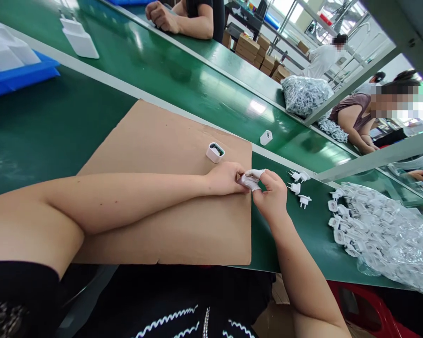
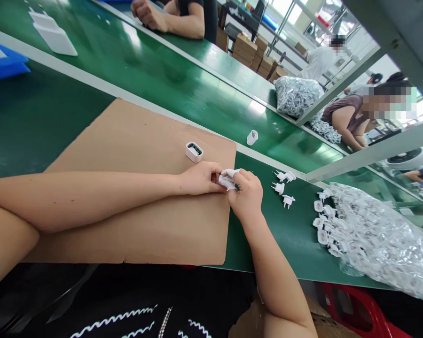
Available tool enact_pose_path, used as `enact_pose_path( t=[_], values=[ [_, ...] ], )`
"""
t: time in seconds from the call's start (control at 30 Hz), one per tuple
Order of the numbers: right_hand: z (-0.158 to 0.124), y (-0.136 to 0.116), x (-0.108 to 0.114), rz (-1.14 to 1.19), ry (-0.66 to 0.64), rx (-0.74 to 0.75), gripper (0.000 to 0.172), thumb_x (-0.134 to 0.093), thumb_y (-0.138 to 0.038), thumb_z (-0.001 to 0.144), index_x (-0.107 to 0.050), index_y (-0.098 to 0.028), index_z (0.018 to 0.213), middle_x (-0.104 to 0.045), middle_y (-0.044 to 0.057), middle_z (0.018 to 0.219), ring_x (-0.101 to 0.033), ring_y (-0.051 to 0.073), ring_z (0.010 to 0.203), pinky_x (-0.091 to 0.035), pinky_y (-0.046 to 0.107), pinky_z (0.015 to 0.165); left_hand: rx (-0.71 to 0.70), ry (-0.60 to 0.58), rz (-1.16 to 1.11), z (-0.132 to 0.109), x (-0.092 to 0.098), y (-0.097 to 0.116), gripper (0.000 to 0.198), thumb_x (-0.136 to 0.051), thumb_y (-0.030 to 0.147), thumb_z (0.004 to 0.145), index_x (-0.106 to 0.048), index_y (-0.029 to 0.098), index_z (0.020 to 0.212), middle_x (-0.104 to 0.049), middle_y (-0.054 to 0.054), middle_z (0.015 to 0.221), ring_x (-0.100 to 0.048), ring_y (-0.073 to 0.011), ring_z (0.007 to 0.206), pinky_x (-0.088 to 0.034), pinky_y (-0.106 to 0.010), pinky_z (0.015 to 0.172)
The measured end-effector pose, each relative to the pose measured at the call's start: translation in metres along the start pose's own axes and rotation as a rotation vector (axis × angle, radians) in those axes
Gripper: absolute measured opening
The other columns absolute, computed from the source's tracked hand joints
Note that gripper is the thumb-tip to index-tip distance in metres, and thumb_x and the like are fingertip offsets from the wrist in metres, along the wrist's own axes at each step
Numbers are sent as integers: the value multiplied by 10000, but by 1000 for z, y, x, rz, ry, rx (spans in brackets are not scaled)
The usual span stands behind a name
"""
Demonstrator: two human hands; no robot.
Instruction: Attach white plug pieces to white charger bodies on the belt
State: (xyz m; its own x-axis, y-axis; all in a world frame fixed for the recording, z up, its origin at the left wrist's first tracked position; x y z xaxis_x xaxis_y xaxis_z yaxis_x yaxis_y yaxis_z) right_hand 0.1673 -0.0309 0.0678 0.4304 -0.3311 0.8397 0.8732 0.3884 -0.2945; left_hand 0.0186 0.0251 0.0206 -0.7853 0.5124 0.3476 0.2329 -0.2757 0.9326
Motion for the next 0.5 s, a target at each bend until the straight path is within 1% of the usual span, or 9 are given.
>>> enact_pose_path(
  t=[0.1, 0.2, 0.23, 0.3, 0.37, 0.43, 0.47, 0.5],
  values=[
    [2, 1, 0, 81, -23, -67, 238, -590, -148, 795, -751, -260, 929, -674, 29, 813, -622, 228, 802, -486, 333, 689, 21, 9, 3, 0, 1, 0, 253, -822, 387, 682, -702, 177, 755, -649, 7, 758, -594, -158, 699, -413, -263, 617],
    [3, 1, -3, 120, -39, -109, 267, -593, -130, 733, -764, -251, 898, -667, 21, 784, -612, 216, 751, -458, 319, 626, 33, 4, -12, 0, 0, -3, 269, -826, 404, 671, -717, 182, 778, -654, 8, 748, -595, -164, 695, -413, -264, 611],
    [2, 1, -4, 124, -22, -128, 269, -597, -130, 724, -769, -250, 893, -672, 23, 785, -616, 219, 758, -464, 321, 634, 35, 3, -14, 0, 0, -3, 278, -823, 414, 673, -722, 183, 790, -656, 6, 749, -595, -166, 695, -414, -266, 612],
    [0, 2, -7, 171, 19, -181, 264, -619, -157, 747, -782, -255, 930, -706, 31, 831, -642, 231, 813, -503, 336, 701, 38, 9, -2, -1, -1, -4, 303, -817, 438, 679, -731, 182, 818, -658, 2, 746, -590, -168, 688, -413, -272, 608],
    [-2, 6, -10, 325, 14, -248, 312, -672, -231, 790, -778, -267, 1082, -749, 30, 912, -672, 231, 869, -542, 357, 807, 61, -7, 13, -3, -3, -2, 337, -814, 467, 684, -739, 182, 846, -667, -3, 741, -595, -174, 680, -415, -275, 594],
    [-3, 16, -11, 546, -38, -288, 492, -727, -338, 815, -699, -277, 1303, -773, 28, 983, -693, 221, 885, -560, 375, 878, 90, -33, 17, -5, -3, 1, 370, -815, 494, 683, -747, 183, 873, -690, -12, 753, -620, -188, 694, -439, -279, 597],
    [-4, 25, -8, 621, -44, -295, 569, -730, -391, 833, -644, -278, 1384, -776, 34, 1022, -700, 219, 899, -565, 388, 900, 92, -35, 13, -5, -1, 4, 386, -821, 503, 678, -750, 185, 884, -708, -18, 781, -639, -196, 717, -463, -283, 616],
    [-5, 36, -2, 635, -21, -295, 592, -716, -432, 858, -612, -277, 1420, -774, 46, 1063, -702, 224, 924, -563, 409, 926, 81, -15, 8, -3, 3, 8, 403, -829, 510, 672, -752, 188, 902, -726, -26, 825, -657, -204, 751, -489, -290, 648]
  ],
)
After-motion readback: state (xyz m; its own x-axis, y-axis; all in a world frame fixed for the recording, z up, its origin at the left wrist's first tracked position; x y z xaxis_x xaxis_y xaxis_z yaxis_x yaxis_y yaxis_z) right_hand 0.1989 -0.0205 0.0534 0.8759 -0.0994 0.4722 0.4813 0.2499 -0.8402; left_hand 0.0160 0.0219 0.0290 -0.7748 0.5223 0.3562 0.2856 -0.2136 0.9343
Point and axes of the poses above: each hand's wrist, its own z-axis towards the middle knuckle, its own x-axis out of the back of the hand, y = z × x, the point moved 4 cm from there along z, towards the middle knuckle
